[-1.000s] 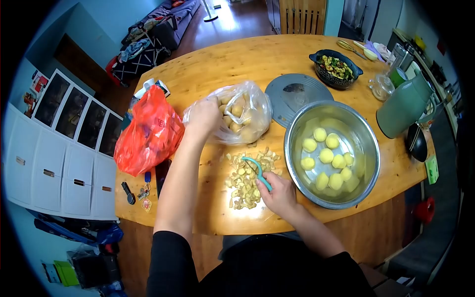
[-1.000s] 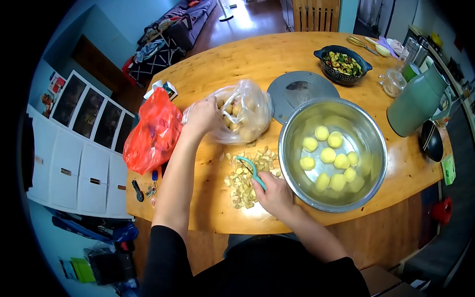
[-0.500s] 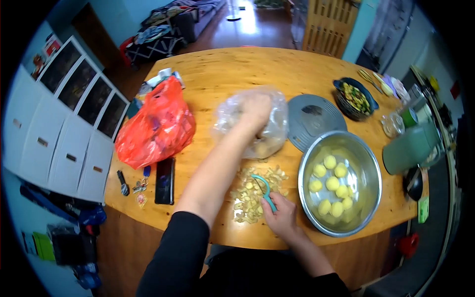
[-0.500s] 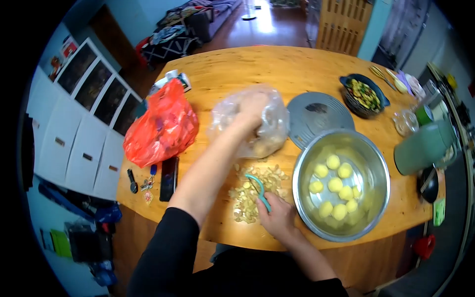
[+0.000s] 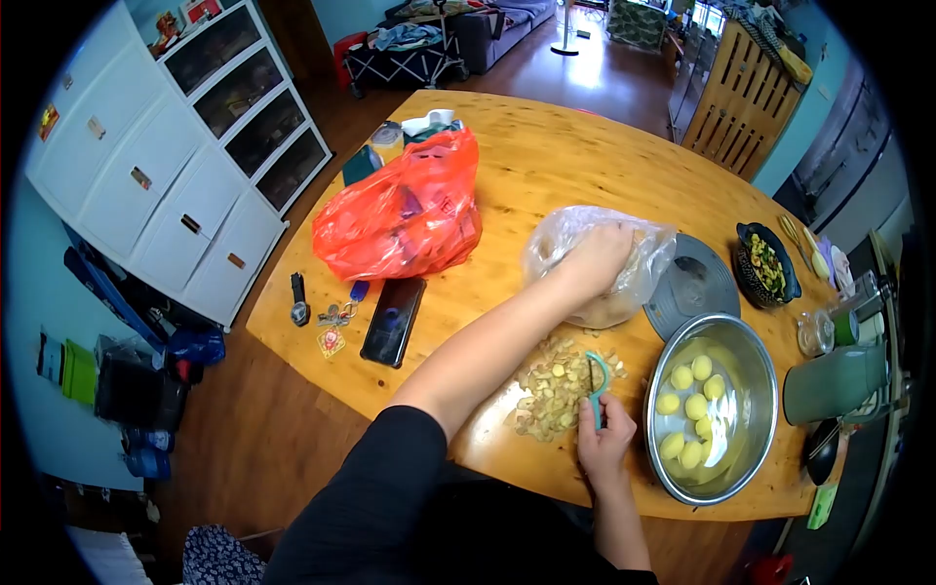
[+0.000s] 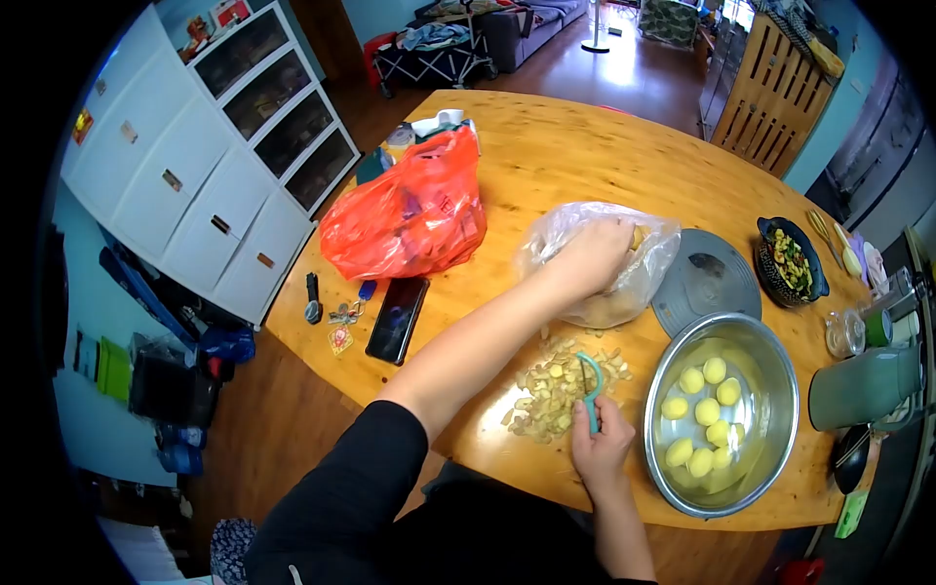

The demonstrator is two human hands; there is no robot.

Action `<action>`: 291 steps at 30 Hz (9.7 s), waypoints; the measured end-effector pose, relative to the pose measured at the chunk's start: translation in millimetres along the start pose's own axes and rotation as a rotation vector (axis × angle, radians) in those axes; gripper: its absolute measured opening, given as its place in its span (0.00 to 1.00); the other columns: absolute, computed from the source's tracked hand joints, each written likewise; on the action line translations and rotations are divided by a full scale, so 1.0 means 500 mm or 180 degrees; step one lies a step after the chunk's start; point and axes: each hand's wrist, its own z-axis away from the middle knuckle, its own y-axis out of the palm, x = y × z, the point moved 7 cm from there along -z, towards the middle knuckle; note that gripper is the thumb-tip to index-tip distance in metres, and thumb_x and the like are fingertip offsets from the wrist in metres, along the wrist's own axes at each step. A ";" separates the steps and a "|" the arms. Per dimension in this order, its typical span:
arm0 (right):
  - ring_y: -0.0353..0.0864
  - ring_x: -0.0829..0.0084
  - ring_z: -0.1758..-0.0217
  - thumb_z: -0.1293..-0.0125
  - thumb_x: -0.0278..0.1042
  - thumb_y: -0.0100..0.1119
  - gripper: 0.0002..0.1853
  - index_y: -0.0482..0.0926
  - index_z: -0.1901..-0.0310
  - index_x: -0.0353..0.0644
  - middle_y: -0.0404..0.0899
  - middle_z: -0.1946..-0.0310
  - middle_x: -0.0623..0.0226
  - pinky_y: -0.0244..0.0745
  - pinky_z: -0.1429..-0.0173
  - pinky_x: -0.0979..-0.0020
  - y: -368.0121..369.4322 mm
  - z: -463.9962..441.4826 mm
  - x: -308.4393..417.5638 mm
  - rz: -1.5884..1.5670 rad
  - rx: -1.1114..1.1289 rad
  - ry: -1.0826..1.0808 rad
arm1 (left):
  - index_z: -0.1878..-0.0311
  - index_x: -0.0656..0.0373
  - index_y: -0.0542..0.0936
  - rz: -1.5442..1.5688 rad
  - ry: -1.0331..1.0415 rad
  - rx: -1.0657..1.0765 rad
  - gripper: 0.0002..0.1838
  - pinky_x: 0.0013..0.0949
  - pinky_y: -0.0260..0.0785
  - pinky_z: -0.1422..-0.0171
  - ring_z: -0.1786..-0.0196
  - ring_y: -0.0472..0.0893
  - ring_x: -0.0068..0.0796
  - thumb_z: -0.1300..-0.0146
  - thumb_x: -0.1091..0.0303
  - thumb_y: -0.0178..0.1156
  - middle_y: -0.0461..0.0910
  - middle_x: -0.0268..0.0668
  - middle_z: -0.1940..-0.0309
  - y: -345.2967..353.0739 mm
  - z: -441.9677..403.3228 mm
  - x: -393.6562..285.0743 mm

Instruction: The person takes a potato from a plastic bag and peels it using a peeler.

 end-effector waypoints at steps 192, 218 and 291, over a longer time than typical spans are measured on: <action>0.80 0.50 0.69 0.34 0.36 0.71 0.16 0.75 0.69 0.36 0.78 0.71 0.52 0.73 0.66 0.56 0.045 0.018 0.053 -0.0387 0.0596 -0.0357 | 0.62 0.63 0.83 0.4355 -0.2341 -0.0239 0.30 0.20 0.63 0.71 0.74 0.73 0.15 0.15 0.49 0.43 0.80 0.33 0.72 -0.036 0.541 -0.093; 0.83 0.58 0.76 0.28 0.35 0.61 0.07 0.76 0.59 0.42 0.81 0.76 0.61 0.75 0.73 0.59 0.057 0.077 0.109 0.0788 0.0856 -0.0942 | 0.55 0.54 0.71 0.4779 -0.2888 -0.1266 0.17 0.23 0.55 0.77 0.80 0.63 0.17 0.15 0.54 0.40 0.73 0.33 0.72 0.002 0.569 -0.063; 0.82 0.52 0.78 0.23 0.38 0.54 0.10 0.72 0.59 0.41 0.81 0.79 0.57 0.75 0.72 0.51 0.047 0.044 0.066 0.1128 0.0803 -0.0323 | 0.57 0.51 0.67 0.4520 -0.2629 -0.1851 0.12 0.25 0.53 0.77 0.79 0.64 0.20 0.16 0.58 0.41 0.76 0.37 0.71 -0.023 0.546 -0.046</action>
